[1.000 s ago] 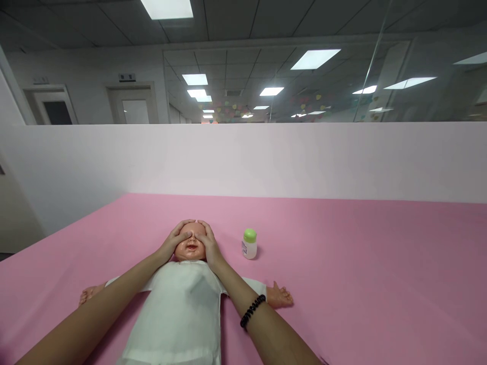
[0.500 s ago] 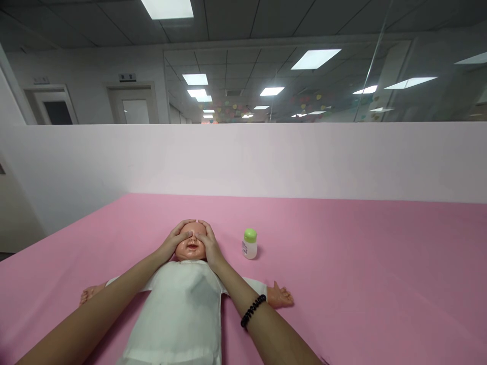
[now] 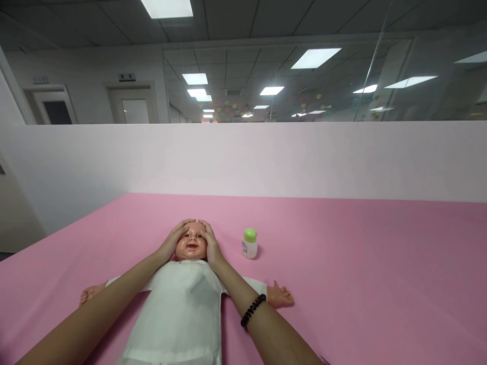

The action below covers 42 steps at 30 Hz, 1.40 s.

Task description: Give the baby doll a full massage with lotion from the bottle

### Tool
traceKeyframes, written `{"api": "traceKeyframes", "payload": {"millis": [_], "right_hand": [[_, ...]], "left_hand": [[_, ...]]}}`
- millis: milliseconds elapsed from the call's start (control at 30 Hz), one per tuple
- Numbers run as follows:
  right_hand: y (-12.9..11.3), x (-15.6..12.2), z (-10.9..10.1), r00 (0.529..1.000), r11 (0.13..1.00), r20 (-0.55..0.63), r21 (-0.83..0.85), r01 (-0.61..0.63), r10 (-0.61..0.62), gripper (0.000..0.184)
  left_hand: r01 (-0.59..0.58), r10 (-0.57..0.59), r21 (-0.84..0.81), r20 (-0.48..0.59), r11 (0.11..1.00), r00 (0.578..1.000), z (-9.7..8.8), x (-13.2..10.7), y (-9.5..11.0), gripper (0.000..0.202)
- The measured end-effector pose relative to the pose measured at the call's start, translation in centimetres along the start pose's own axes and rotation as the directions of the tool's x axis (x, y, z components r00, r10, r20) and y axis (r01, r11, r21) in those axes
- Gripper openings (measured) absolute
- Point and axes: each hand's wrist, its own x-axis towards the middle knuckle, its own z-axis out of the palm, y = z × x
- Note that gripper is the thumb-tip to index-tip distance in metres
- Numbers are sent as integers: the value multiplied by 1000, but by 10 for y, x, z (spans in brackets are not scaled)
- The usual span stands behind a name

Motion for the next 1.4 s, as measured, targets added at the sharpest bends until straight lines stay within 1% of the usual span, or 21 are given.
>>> {"api": "traceKeyframes", "payload": {"millis": [100, 200, 267, 533, 900, 1067, 1200, 1400], "right_hand": [[-1, 0, 1, 1000, 1000, 2, 5, -1, 1, 55], [-4, -3, 3, 1000, 1000, 0, -5, 0, 0, 53], [-8, -6, 5, 1000, 1000, -1, -20, -1, 1, 52], [-15, -10, 7, 1000, 997, -10, -68, -21, 20, 55], [-9, -7, 4, 1000, 997, -3, -82, -5, 5, 55], [-2, -2, 0, 1000, 998, -4, -61, -3, 3, 56], [0, 0, 0, 1000, 999, 1, -35, -10, 10, 58], [-1, 0, 1, 1000, 999, 2, -38, -3, 3, 57]], "left_hand": [[-17, 17, -16, -1, 1000, 1000, -1, 1, -2, 41], [-1, 3, -36, 51, 999, 999, -2, -1, -2, 44], [-4, 5, -29, 66, 1000, 998, -3, -4, -1, 46], [-11, 11, 3, 59, 1000, 998, -3, -7, 4, 48], [13, -13, -8, 50, 1000, 999, -1, -7, 3, 45], [20, -19, -16, 20, 1000, 1000, 0, -4, 2, 42], [10, -10, -24, -1, 1000, 1000, 1, -1, 1, 44], [-3, 4, -37, 25, 999, 1000, -2, 1, -3, 44]]}}
